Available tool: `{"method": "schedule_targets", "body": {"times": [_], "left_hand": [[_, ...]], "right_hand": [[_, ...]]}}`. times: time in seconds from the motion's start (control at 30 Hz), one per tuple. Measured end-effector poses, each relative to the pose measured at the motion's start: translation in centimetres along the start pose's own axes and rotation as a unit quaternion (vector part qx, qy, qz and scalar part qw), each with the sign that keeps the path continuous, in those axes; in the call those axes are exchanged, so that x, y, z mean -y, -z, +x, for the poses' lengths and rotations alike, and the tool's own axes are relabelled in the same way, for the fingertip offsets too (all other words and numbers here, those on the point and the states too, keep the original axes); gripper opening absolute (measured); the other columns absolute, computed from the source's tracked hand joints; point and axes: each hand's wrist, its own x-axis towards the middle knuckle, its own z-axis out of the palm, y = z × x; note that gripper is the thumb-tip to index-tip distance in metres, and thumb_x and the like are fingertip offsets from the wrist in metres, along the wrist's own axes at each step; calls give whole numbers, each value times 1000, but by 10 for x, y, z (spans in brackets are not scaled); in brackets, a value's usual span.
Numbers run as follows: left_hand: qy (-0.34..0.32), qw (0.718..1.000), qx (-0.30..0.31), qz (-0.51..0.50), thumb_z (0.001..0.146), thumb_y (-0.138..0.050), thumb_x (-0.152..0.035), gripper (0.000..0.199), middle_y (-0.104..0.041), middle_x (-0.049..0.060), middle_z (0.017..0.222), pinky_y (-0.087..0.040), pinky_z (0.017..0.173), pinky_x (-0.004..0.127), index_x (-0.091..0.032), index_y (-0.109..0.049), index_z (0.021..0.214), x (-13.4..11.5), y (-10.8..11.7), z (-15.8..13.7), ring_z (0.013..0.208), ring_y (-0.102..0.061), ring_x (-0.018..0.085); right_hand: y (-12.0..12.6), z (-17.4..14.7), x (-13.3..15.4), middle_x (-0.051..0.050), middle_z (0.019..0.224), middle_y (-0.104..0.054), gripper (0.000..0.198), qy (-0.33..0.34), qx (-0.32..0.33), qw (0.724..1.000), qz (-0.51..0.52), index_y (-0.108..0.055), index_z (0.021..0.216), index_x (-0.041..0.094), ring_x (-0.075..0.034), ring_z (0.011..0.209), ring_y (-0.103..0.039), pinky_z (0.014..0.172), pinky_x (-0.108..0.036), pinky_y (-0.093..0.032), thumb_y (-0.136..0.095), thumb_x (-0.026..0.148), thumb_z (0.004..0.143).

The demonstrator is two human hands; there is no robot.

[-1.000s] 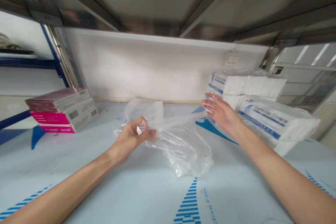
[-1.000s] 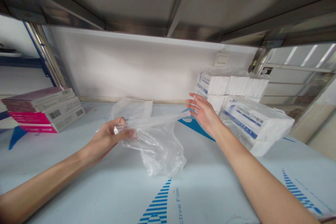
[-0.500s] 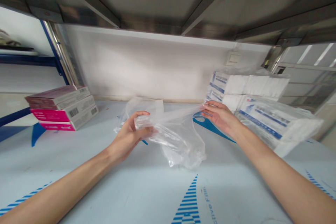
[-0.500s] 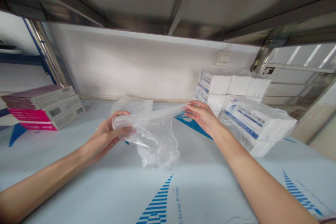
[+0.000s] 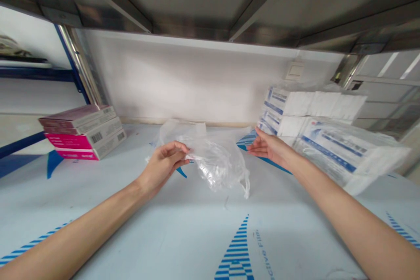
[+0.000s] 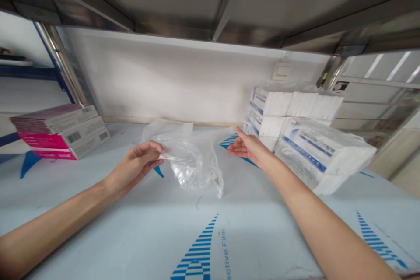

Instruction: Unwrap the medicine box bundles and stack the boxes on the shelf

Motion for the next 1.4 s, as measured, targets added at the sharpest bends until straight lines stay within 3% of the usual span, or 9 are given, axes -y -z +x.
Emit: {"method": "schedule_targets", "body": {"times": [0.13,0.27,0.37,0.43,0.53,0.63,0.83,1.13,1.4], "left_hand": [[19,999,19,20,70,-81,-28,17,-74,5,93,-58,80,20,-16,-76,80,4,0,1,86,-70,14],[-22,995,79,52,78,-77,-35,45,-68,9,124,-53,102,39,-22,-70,120,3,-3,-5,111,-69,25],[-111,977,111,147,74,-81,-30,75,-38,11,158,-50,106,47,-34,-51,142,4,-7,-13,125,-60,30],[-176,948,111,242,75,-79,-29,64,-25,10,163,-52,104,46,-32,-58,136,6,-9,-17,133,-53,32],[-240,898,89,357,84,-68,-28,31,-29,8,162,-58,96,39,-26,-71,115,8,-11,-21,135,-50,30],[-269,882,81,378,85,-64,-23,33,-42,9,153,-61,89,34,-25,-68,119,9,-12,-22,122,-61,24],[-238,906,41,347,88,-59,-21,21,-67,7,110,-61,73,26,-20,-60,109,11,-10,-17,83,-71,14],[-188,933,67,300,87,-51,-16,17,-62,8,125,-58,74,25,-21,-52,103,15,-4,-12,80,-71,12],[-184,929,27,320,85,-59,-27,20,-66,6,107,-56,60,21,-19,-57,103,8,-10,-14,81,-71,14]], "right_hand": [[-4,-14,-3,-15,88,-75,72,-11,309,947,-86,-72,87,11,-20,79,-71,74,-30,-57,-53,80,78],[-24,-30,-7,-5,96,-73,44,104,412,899,-108,-71,100,16,-16,91,-68,87,-28,-51,-87,43,68],[-41,-39,-11,-4,99,-73,30,158,393,900,-101,-71,98,19,-16,96,-67,91,-30,-50,-84,33,74],[-50,-41,-15,-5,101,-73,27,174,369,908,-90,-70,102,19,-16,98,-67,91,-30,-51,-79,33,80],[-56,-41,-21,-5,95,-73,22,183,346,917,-76,-66,98,19,-16,88,-69,81,-30,-55,-75,34,84],[-58,-39,-25,-6,99,-74,21,187,326,925,-55,-60,90,20,-17,86,-71,77,-31,-57,-75,33,84],[-55,-38,-22,-5,94,-75,27,169,317,933,14,-52,81,21,-19,83,-73,73,-32,-58,-77,32,82],[-48,-34,-14,-5,81,-76,33,152,256,952,70,-47,67,21,-18,68,-70,63,-30,-55,-79,28,72],[-49,-36,-15,-3,77,-73,27,154,270,949,54,-50,69,21,-18,70,-70,64,-30,-54,-76,26,72]]}}
